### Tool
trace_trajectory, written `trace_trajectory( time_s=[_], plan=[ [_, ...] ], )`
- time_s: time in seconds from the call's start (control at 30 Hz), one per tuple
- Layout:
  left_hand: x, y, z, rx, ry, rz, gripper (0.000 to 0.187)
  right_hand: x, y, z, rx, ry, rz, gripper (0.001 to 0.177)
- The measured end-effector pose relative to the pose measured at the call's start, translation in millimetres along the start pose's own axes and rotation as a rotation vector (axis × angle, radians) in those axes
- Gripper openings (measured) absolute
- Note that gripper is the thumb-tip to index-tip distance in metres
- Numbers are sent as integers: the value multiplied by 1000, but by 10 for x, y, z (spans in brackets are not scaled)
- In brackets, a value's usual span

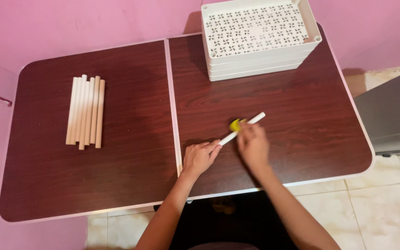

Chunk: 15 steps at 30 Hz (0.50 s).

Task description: The person sands several light-colored wooden rods one by one using a yellow sanding block on a dark brown table. The person holds each rod with the left hand and rubs the sanding block along its length with the right hand, then places the rod back with the others.

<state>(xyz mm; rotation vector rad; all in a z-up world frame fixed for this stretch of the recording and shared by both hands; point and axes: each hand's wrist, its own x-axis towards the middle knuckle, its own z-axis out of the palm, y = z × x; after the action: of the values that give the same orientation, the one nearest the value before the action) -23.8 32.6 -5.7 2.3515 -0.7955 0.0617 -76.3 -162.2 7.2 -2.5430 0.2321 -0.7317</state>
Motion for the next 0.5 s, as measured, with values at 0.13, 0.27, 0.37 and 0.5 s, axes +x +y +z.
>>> trace_trajectory(
  time_s=[0.13, 0.27, 0.37, 0.5],
  plan=[
    [-6, -29, -11, 32, 8, 98, 25, -170, -149, -1, 156, -85, -181, 35],
    [2, -27, -6, 3, 18, 78, 27, 82, 219, -106, 120, -92, -278, 34],
    [-6, -3, 2, -7, 13, 52, 27, 308, 521, -141, 28, -61, -107, 32],
    [31, 21, -21, -11, 33, 47, 26, 421, 574, -46, -87, 85, 21, 28]
  ],
)
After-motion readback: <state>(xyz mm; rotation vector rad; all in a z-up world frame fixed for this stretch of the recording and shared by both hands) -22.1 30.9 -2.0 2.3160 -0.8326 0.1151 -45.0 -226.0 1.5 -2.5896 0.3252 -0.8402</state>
